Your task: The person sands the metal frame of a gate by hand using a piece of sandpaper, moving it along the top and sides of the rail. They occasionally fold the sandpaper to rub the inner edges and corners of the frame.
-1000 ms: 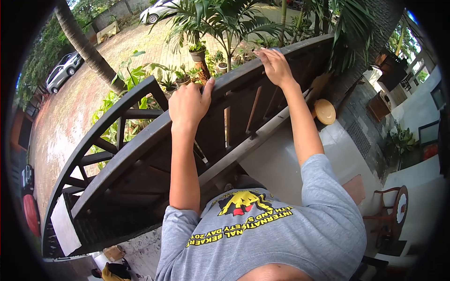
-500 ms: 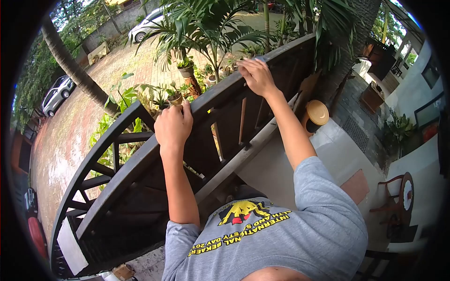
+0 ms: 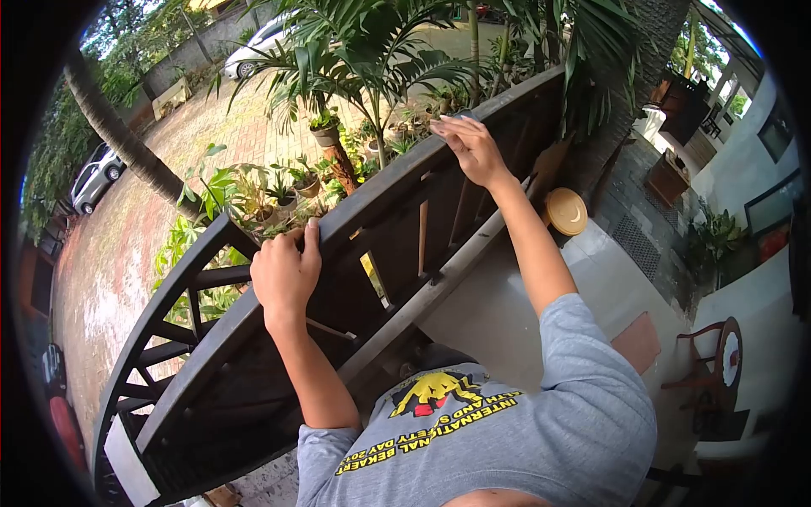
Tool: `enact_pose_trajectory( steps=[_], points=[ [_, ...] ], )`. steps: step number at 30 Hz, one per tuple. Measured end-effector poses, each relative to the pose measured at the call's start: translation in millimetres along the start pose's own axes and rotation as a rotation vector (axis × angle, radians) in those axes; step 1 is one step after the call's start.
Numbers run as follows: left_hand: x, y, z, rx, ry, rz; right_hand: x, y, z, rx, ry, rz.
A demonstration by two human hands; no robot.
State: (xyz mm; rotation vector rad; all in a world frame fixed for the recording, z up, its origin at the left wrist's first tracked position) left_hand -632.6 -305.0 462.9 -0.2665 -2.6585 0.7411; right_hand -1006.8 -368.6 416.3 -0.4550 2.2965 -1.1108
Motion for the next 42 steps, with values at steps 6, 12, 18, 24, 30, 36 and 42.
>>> enact_pose_trajectory(
  steps=[6,12,18,24,30,36,42],
  points=[
    [-2.5,-2.6,2.3,-0.043,-0.031,-0.047,117.0,-35.0,-41.7,0.055,0.114,0.367],
    [6.1,-4.9,-0.3,-0.094,-0.056,-0.137,96.0,-17.4,-25.4,0.081,0.059,-0.014],
    [2.7,-3.6,6.1,0.017,-0.046,-0.124,192.6,-54.0,-64.2,0.06,0.191,0.243],
    [7.4,-3.9,5.9,0.025,-0.008,-0.108,159.4,-27.0,-58.4,0.051,0.071,-0.086],
    [10.6,-4.9,4.1,-0.039,-0.016,-0.194,280.0,-48.2,-99.3,0.181,0.011,0.317],
    [8.3,-7.4,4.1,-0.074,-0.019,-0.194,186.9,-20.3,-75.7,0.19,0.12,-0.094],
    [7.7,-2.2,2.9,-0.047,-0.04,-0.146,297.6,-47.8,-122.9,0.217,0.161,0.228]
  ],
)
Point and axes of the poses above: each hand's wrist, its own y-axis away from the middle knuckle, its own z-axis out of the palm, x = y × z, the point moved 3 cm from there along -y, towards the middle knuckle, and after that the axes turned 5 degrees about x, right-handed, at the moved point
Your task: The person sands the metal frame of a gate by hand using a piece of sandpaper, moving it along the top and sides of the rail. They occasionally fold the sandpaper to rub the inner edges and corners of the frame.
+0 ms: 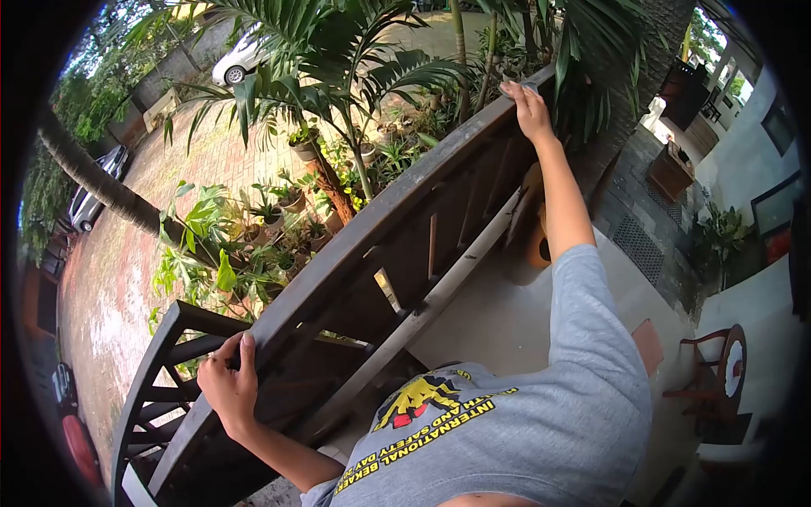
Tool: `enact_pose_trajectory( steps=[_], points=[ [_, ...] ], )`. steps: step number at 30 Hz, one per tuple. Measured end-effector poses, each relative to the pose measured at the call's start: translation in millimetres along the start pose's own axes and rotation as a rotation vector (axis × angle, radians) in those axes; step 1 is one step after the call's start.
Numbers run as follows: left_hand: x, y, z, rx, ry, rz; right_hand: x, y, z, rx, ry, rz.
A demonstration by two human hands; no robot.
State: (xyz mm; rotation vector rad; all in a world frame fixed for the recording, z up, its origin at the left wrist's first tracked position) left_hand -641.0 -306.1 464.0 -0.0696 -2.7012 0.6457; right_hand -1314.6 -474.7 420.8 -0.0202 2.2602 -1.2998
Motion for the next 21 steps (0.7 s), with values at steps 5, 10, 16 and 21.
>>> enact_pose_trajectory(
  steps=[5,10,16,21],
  points=[
    [-10.4,1.9,1.0,0.056,-0.007,0.081,-54.4,43.0,6.0,-0.037,-0.048,-0.326],
    [-6.1,-0.1,1.8,0.019,0.036,0.005,-28.4,27.6,3.1,-0.03,-0.107,-0.268],
    [-0.3,1.5,1.3,0.039,0.033,0.013,8.6,2.9,15.2,0.071,0.011,-0.098],
    [-1.5,-1.1,3.8,0.09,-0.011,0.01,-30.8,36.0,1.1,0.1,-0.148,-0.327]
  ],
)
Point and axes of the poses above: each hand's wrist, its own y-axis away from the middle knuckle, its own z-axis out of the palm, x = y × z, the point moved 3 cm from there along -y, towards the middle knuckle, and after that the axes turned 5 degrees about x, right-handed, at the moved point
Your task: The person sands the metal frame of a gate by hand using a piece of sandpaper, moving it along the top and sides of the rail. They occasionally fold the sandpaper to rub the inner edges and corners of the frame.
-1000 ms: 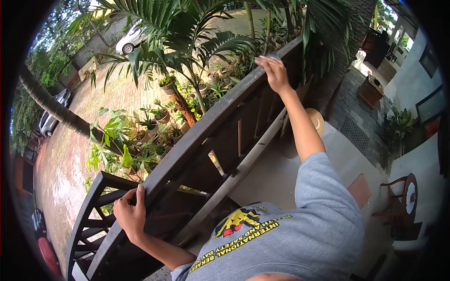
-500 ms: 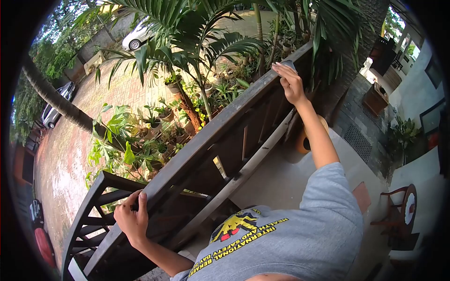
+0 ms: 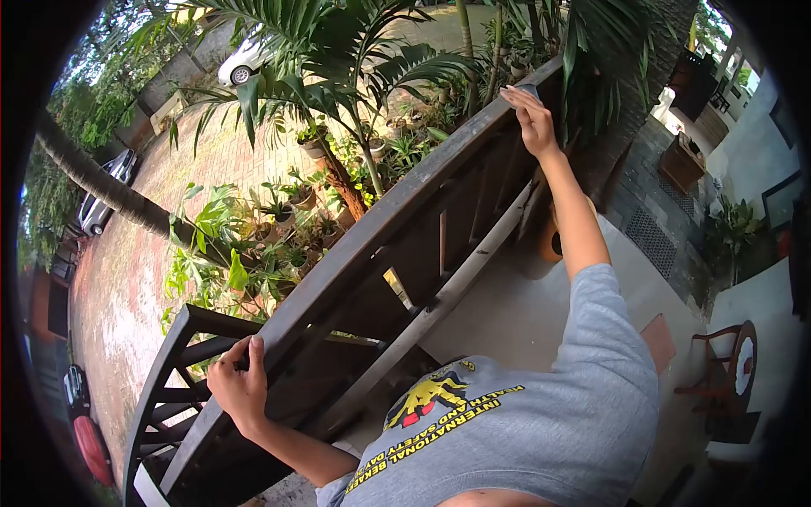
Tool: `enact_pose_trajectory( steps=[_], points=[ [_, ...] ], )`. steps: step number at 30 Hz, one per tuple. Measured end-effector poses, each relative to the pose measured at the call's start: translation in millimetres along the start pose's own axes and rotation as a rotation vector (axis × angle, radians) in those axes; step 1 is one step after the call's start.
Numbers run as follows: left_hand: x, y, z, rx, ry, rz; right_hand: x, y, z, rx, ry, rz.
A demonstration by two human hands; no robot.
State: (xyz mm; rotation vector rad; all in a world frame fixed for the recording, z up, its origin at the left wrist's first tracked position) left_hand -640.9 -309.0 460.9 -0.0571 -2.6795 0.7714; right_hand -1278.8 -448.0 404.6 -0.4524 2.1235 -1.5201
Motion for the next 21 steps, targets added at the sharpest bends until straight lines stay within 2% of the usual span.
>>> enact_pose_trajectory(
  steps=[2,5,7,9,11,14,17,19,21],
  points=[
    [5.3,0.4,-3.7,-0.045,-0.013,-0.063,7.1,-6.6,0.4,-0.022,0.051,0.048],
    [-6.8,1.8,1.7,-0.028,0.017,-0.06,-17.4,1.7,12.2,0.102,0.067,0.122],
    [2.6,0.9,-2.7,-0.041,-0.006,-0.101,-64.2,11.8,28.9,0.122,0.001,-0.007],
    [4.1,-1.5,-2.9,-0.049,-0.002,-0.119,-87.7,15.5,34.6,0.125,-0.02,-0.042],
    [3.9,3.4,-2.7,-0.048,0.014,-0.105,-77.2,8.3,26.2,0.065,-0.072,-0.066],
    [2.9,2.0,-2.9,-0.022,0.043,-0.06,-52.5,4.6,21.4,0.139,-0.004,0.074],
    [7.0,1.4,-4.8,-0.055,0.025,-0.111,-88.8,12.2,41.3,0.182,-0.041,0.044],
    [-3.1,0.7,1.8,-0.006,0.023,-0.032,-118.1,17.1,48.4,0.109,-0.055,-0.097],
    [-4.2,4.6,1.5,0.001,0.031,-0.012,-99.5,17.9,41.3,0.041,0.022,-0.113]
  ],
)
Point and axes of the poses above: each hand's wrist, its own y-axis away from the middle knuckle, its own z-axis out of the palm, x = y × z, the point moved 3 cm from there along -y, towards the middle knuckle, and after that the axes turned 5 degrees about x, right-handed, at the moved point
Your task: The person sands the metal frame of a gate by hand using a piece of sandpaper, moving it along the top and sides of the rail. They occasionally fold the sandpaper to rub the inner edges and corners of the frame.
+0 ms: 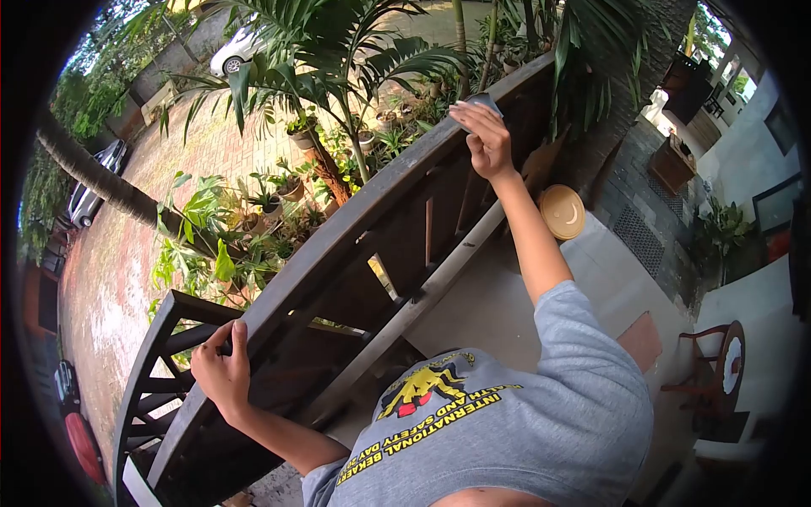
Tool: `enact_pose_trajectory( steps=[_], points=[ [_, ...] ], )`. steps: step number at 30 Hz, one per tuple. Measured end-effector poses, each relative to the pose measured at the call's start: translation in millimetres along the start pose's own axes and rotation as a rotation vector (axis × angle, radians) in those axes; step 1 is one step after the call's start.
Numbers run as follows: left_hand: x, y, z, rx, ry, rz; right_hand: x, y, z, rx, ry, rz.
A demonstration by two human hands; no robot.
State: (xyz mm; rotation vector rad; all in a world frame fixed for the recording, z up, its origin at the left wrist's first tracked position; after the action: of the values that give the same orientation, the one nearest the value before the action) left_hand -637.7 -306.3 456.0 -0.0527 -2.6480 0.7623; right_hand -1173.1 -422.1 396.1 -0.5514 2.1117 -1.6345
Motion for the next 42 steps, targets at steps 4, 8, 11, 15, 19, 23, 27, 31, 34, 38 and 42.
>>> enact_pose_trajectory(
  steps=[4,8,11,15,19,23,27,31,34,38,42],
  points=[
    [8.3,-0.7,-3.3,0.002,0.009,-0.021,45.2,16.5,-2.5,0.18,-0.139,0.406],
    [7.7,-0.5,-2.0,0.011,0.014,-0.033,-27.7,46.5,34.5,0.045,-0.203,0.357],
    [3.1,-0.9,-0.3,0.015,0.023,0.028,-69.0,48.4,37.3,-0.043,-0.203,0.39],
    [9.3,-3.3,-3.1,-0.042,0.004,0.001,-23.9,30.1,33.8,0.072,-0.241,0.712],
    [10.7,-3.5,-2.6,-0.054,-0.007,0.024,-62.1,26.9,43.3,0.051,-0.213,0.662],
    [4.8,-3.0,-0.1,-0.043,-0.012,0.047,-57.0,28.9,33.1,0.013,-0.185,0.589],
    [12.6,-1.9,-4.8,-0.055,-0.027,0.035,24.8,4.8,22.3,0.181,-0.216,0.863],
    [10.8,-2.5,-3.2,-0.009,-0.01,0.061,-14.7,9.3,28.1,0.113,-0.216,0.884],
    [5.0,-2.5,2.5,0.033,0.011,0.086,-5.5,-0.3,25.9,0.079,-0.198,0.885],
    [12.3,-1.7,-2.8,-0.036,-0.034,0.021,88.2,-2.7,7.6,0.163,-0.109,1.013],
    [6.9,-1.5,-0.6,0.001,-0.052,0.066,33.8,-1.1,-2.5,0.134,-0.266,0.995]
  ],
)
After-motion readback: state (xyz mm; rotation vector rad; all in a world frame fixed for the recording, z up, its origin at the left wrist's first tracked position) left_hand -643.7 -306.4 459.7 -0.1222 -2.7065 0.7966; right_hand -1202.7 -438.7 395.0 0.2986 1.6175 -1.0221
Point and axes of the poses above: each hand's wrist, its own y-axis away from the middle knuckle, its own z-axis out of the palm, x = y × z, the point moved 3 cm from there along -y, towards the middle knuckle, and after that the axes turned 5 degrees about x, right-handed, at the moved point
